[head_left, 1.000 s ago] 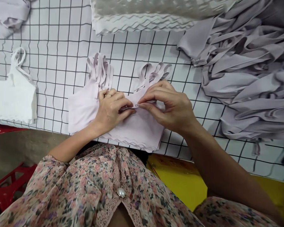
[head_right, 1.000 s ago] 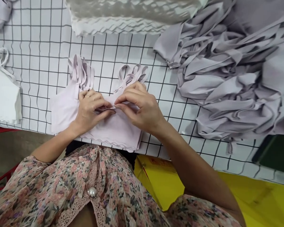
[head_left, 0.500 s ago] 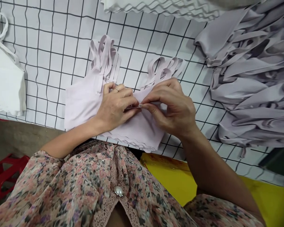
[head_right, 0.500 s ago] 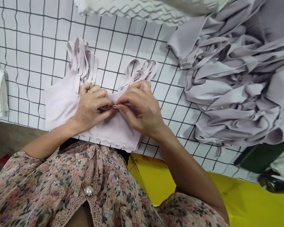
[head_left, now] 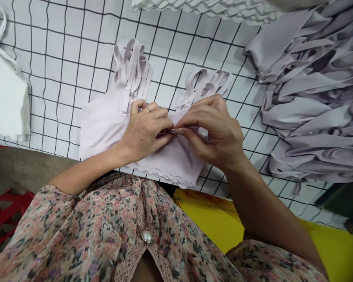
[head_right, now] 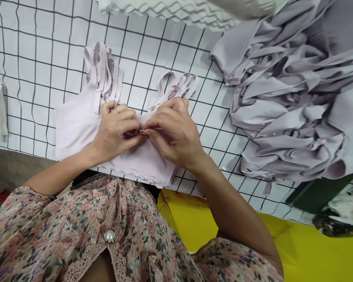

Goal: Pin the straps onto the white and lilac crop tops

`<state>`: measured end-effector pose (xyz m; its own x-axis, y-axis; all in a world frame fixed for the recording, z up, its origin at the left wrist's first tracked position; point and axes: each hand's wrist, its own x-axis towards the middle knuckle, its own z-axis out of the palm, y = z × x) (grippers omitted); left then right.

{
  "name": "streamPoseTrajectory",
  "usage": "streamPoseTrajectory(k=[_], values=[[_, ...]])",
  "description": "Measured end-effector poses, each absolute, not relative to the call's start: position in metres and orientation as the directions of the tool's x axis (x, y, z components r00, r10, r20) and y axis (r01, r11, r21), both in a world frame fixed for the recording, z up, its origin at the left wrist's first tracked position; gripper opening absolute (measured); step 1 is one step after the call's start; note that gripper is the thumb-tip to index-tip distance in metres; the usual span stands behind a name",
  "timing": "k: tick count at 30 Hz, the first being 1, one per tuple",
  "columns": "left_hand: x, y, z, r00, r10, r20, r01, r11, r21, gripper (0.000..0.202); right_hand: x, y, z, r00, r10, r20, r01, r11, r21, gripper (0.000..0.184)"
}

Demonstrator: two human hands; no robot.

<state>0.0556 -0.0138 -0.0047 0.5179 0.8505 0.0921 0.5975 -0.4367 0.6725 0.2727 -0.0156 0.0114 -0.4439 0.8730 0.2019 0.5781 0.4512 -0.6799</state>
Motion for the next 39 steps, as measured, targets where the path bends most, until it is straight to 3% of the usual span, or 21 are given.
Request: streamPoseTrajectory(k=[7,14,20,26,31,35,39], values=[[0.0559,-0.0138,-0.0059,0.521,0.846,0.108,0.592,-0.45,0.669,0.023,0.2747,-0.016,0.009,-0.458,0.847,0.27,0.539,0.506,-0.673,0.007],[0.0566,-0.012,-0.0026,0.529,0.846,0.068,0.598,-0.428,0.677,0.023,0.2749,-0.0161,0.0102,-0.458,0.872,0.173,0.559,0.434,-0.707,0.01],[0.0565,-0.013,-0.0037,0.527,0.844,0.101,0.594,-0.451,0.666,0.022,0.2761,-0.016,0.0095,-0.478,0.851,0.219,0.548,0.483,-0.683,0.014],[0.0566,-0.0136,-0.0033,0.54,0.837,0.089,0.637,-0.476,0.606,0.021,0.2775,-0.017,0.012,-0.519,0.828,0.211,0.591,0.527,-0.61,0.011],[0.0549,-0.013,-0.0042,0.55,0.83,0.096,0.638,-0.491,0.592,0.022,0.2785,-0.014,0.01,-0.545,0.793,0.271,0.621,0.6,-0.505,0.015],[0.0549,-0.0127,-0.005,0.548,0.83,0.109,0.629,-0.494,0.6,0.022,0.2794,-0.0099,0.0133,-0.554,0.752,0.358,0.564,0.655,-0.504,0.009],[0.056,-0.0126,-0.0042,0.545,0.832,0.101,0.628,-0.485,0.608,0.022,0.2791,-0.0104,0.0179,-0.556,0.801,0.221,0.6,0.572,-0.559,0.014]])
